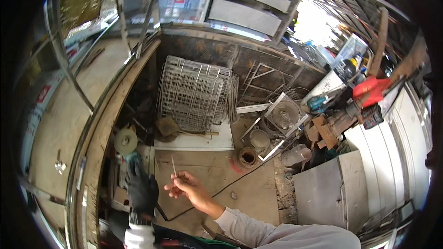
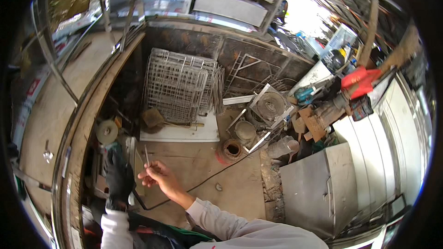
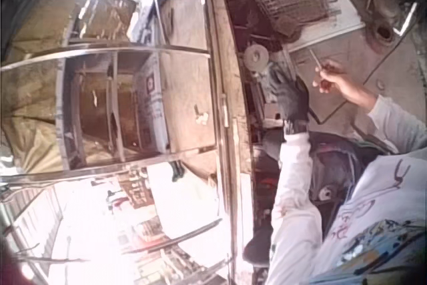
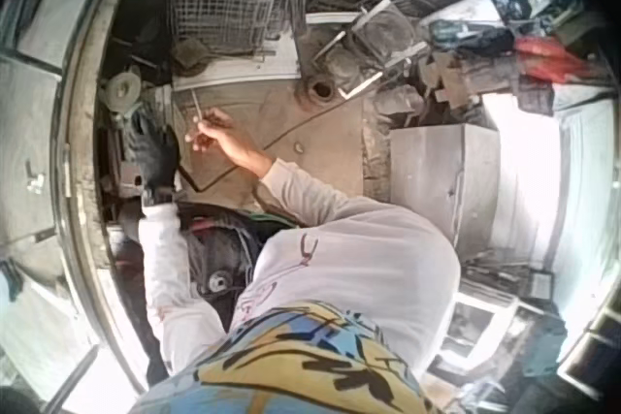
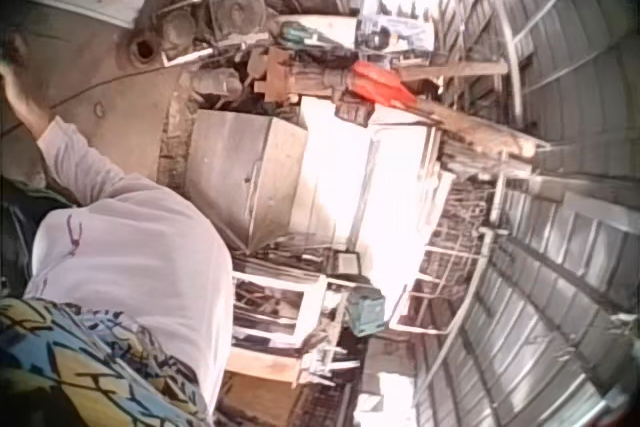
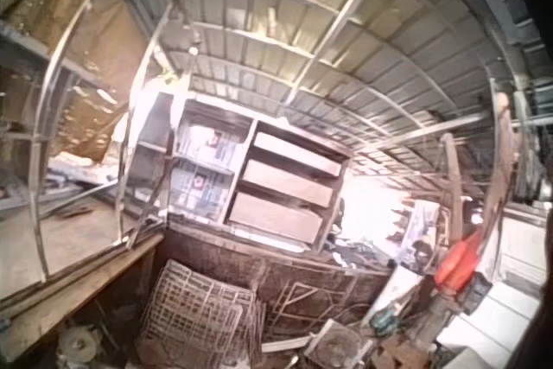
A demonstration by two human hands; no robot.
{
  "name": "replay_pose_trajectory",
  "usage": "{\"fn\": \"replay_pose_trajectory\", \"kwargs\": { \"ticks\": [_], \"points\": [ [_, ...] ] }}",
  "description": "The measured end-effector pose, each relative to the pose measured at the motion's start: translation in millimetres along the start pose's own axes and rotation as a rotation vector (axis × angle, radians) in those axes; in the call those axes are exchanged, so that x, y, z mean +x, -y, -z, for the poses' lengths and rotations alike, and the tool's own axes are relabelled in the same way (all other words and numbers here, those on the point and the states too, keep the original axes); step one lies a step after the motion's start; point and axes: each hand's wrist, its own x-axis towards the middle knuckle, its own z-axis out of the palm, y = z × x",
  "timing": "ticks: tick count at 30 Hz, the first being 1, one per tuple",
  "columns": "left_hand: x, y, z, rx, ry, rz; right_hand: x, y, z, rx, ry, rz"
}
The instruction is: The person welds a metal frame using a handheld welding torch, then measures and marks the frame with a tape measure and marker. They insert a welding rod into the torch and grind the metal with an angle grinder, producing sparks.
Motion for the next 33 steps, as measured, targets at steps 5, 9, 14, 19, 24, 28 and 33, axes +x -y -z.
{"fn": "replay_pose_trajectory", "kwargs": {
  "ticks": [5,9,14,19,24,28,33],
  "points": [
    [-47.3,10.9,100.5,-0.880,0.255,0.329,-8.4,11.3,-61.0,-0.170,0.207,-0.084],
    [-87.0,18.2,167.7,-0.829,0.221,0.284,-35.2,7.0,-125.7,-0.364,0.348,-0.201],
    [-159.4,27.2,216.5,-1.189,-0.013,0.630,-58.4,-41.1,-181.4,-0.583,0.595,-0.237],
    [-247.2,14.1,220.2,-1.180,-0.415,0.958,-50.9,-36.2,-179.5,-1.079,0.652,0.256],
    [-274.8,7.9,182.4,-1.122,-0.540,0.921,48.5,-56.3,-165.6,-1.563,1.033,0.580],
    [-277.2,11.5,164.2,-1.061,-0.555,0.783,68.2,-48.6,-181.7,-1.812,1.253,0.322],
    [-270.1,12.8,173.5,-1.702,-0.864,1.025,61.2,4.3,-206.9,-1.989,1.351,-0.136]
  ]
}}
